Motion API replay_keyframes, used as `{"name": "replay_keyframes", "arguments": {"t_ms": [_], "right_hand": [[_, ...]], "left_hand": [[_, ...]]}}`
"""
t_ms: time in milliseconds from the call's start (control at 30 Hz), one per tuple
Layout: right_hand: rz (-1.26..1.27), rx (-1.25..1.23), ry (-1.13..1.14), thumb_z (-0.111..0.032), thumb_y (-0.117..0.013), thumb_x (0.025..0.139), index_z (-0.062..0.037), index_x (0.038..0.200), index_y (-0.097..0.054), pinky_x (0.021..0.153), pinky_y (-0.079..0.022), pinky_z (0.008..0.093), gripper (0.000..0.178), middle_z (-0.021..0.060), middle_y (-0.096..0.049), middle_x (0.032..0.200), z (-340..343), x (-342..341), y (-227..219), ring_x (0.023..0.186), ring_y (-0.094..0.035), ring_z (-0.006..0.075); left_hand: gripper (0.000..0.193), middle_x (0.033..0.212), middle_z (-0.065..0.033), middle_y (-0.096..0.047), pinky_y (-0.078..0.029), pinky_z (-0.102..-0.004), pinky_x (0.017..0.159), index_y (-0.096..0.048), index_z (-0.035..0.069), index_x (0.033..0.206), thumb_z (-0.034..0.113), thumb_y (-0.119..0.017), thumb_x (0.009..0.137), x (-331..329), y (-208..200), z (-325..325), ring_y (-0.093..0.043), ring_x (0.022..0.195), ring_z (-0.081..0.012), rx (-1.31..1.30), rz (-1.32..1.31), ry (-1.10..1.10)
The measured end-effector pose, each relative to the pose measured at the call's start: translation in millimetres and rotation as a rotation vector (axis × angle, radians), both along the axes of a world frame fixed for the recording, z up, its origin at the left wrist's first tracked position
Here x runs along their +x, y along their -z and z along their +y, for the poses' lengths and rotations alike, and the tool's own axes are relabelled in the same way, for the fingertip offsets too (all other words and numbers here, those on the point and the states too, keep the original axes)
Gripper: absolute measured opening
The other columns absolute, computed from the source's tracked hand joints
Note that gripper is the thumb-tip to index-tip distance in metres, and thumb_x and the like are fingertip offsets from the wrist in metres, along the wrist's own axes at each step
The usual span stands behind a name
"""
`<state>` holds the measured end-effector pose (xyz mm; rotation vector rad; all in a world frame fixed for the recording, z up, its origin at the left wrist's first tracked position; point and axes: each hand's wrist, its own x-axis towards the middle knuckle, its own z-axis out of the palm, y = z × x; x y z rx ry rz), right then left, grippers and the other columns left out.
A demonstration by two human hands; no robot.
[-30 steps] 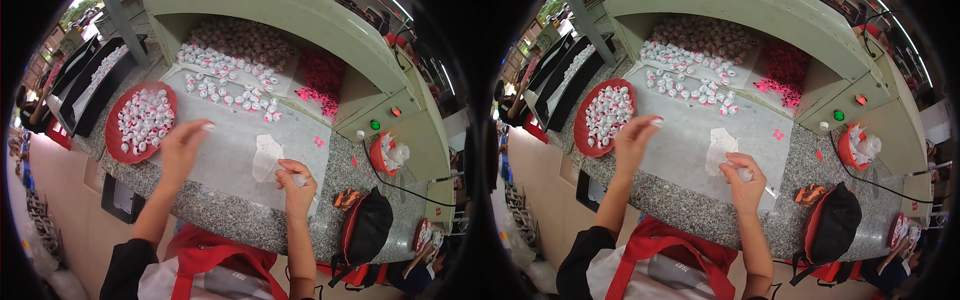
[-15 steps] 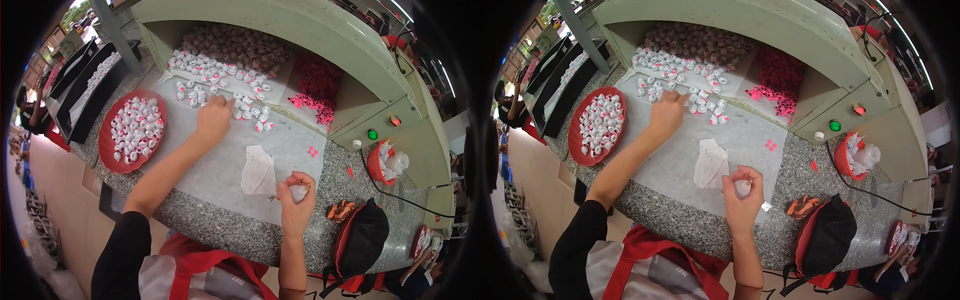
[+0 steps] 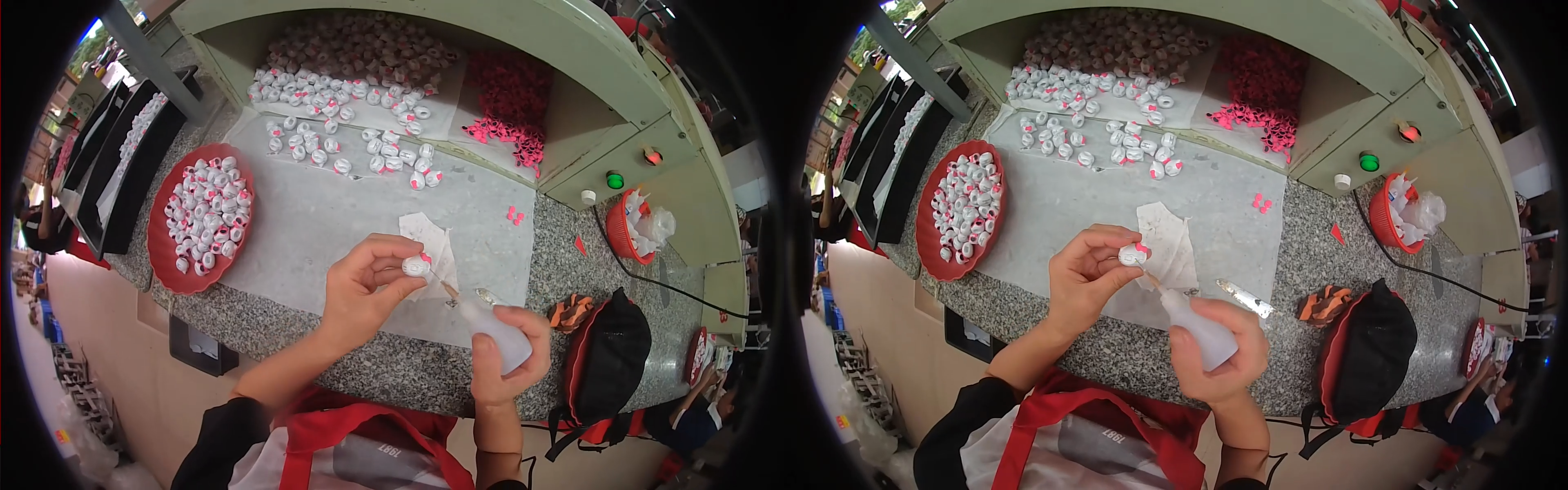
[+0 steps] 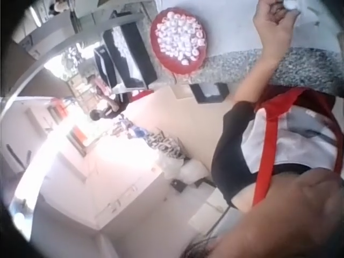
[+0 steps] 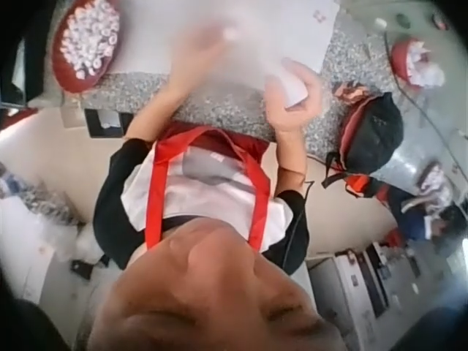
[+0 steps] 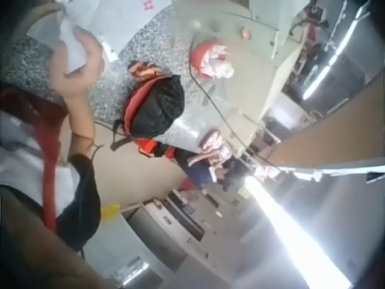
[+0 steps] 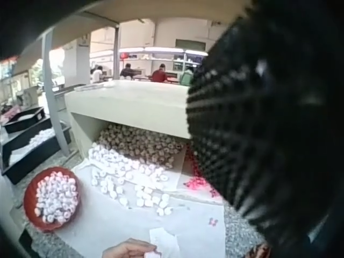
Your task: Assembling small toy cat figurines by gluing bows onto their heads.
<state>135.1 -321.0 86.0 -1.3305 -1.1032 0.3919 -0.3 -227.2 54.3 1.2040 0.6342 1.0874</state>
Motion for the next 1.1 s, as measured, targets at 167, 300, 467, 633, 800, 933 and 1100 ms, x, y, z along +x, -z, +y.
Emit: {"name": "replay_keyframes", "arguments": {"t_ms": [167, 300, 467, 633, 800, 933, 1100], "right_hand": [[-0.304, 0.054, -0.058, -0.003, -0.064, 0.065, 0.0009, 0.085, -0.055, 0.050, -0.047, 0.0248, 0.023, 0.0109, -0.060, 0.070, 3, -1, -1, 0.055, -0.060, 0.0185], [-0.313, 0.062, -0.061, -0.001, -0.063, 0.065, 0.0019, 0.085, -0.054, 0.050, -0.047, 0.0258, 0.022, 0.0111, -0.060, 0.070, 5, -1, 3, 0.055, -0.060, 0.0196], [-0.312, 0.059, -0.072, 0.000, -0.063, 0.065, 0.0024, 0.085, -0.054, 0.051, -0.048, 0.0267, 0.022, 0.0103, -0.060, 0.070, 6, 0, 3, 0.055, -0.060, 0.0205], [-0.335, 0.082, -0.107, 0.001, -0.062, 0.064, 0.0020, 0.084, -0.054, 0.050, -0.047, 0.0268, 0.021, 0.0105, -0.060, 0.070, 8, -2, -1, 0.054, -0.059, 0.0206], [-0.355, 0.056, -0.149, 0.002, -0.061, 0.064, 0.0016, 0.083, -0.055, 0.049, -0.047, 0.0270, 0.020, 0.0112, -0.061, 0.069, 8, 1, -5, 0.053, -0.059, 0.0207], [-0.341, 0.043, -0.111, 0.002, -0.061, 0.064, 0.0017, 0.083, -0.055, 0.049, -0.047, 0.0273, 0.020, 0.0112, -0.061, 0.069, 7, 2, -3, 0.054, -0.059, 0.0205], [-0.341, 0.072, -0.085, 0.002, -0.061, 0.064, 0.0024, 0.082, -0.054, 0.050, -0.048, 0.0274, 0.020, 0.0110, -0.061, 0.069, 8, 3, -1, 0.054, -0.059, 0.0203]], "left_hand": [[0.030, 0.105, -0.0145, -0.050, -0.049, -0.0292, 0.081, -0.048, -0.006, 0.100, -0.015, -0.056, 0.072, -4, 0, -1, -0.054, 0.097, -0.0202, -0.019, 0.012, 0.020], [0.029, 0.105, -0.0147, -0.050, -0.049, -0.0300, 0.081, -0.049, -0.007, 0.100, -0.014, -0.056, 0.073, -4, 1, -2, -0.053, 0.098, -0.0207, -0.034, 0.000, 0.033], [0.028, 0.104, -0.0148, -0.050, -0.050, -0.0308, 0.081, -0.049, -0.006, 0.099, -0.014, -0.055, 0.073, -1, 2, -2, -0.053, 0.098, -0.0211, -0.023, -0.007, 0.044], [0.028, 0.103, -0.0150, -0.049, -0.050, -0.0304, 0.081, -0.050, -0.006, 0.099, -0.015, -0.054, 0.072, -3, 3, -2, -0.054, 0.097, -0.0208, 0.021, 0.029, 0.047], [0.028, 0.104, -0.0154, -0.049, -0.049, -0.0301, 0.082, -0.050, -0.006, 0.098, -0.016, -0.054, 0.072, -4, 3, -2, -0.053, 0.097, -0.0204, 0.097, 0.088, 0.012], [0.029, 0.105, -0.0159, -0.050, -0.049, -0.0305, 0.082, -0.050, -0.006, 0.099, -0.015, -0.055, 0.072, -3, 2, -1, -0.053, 0.097, -0.0208, 0.066, 0.062, 0.019], [0.030, 0.105, -0.0175, -0.054, -0.049, -0.0305, 0.081, -0.050, -0.006, 0.099, -0.014, -0.057, 0.071, -3, -7, -1, -0.056, 0.095, -0.0221, -0.192, -0.013, 0.063]]}}
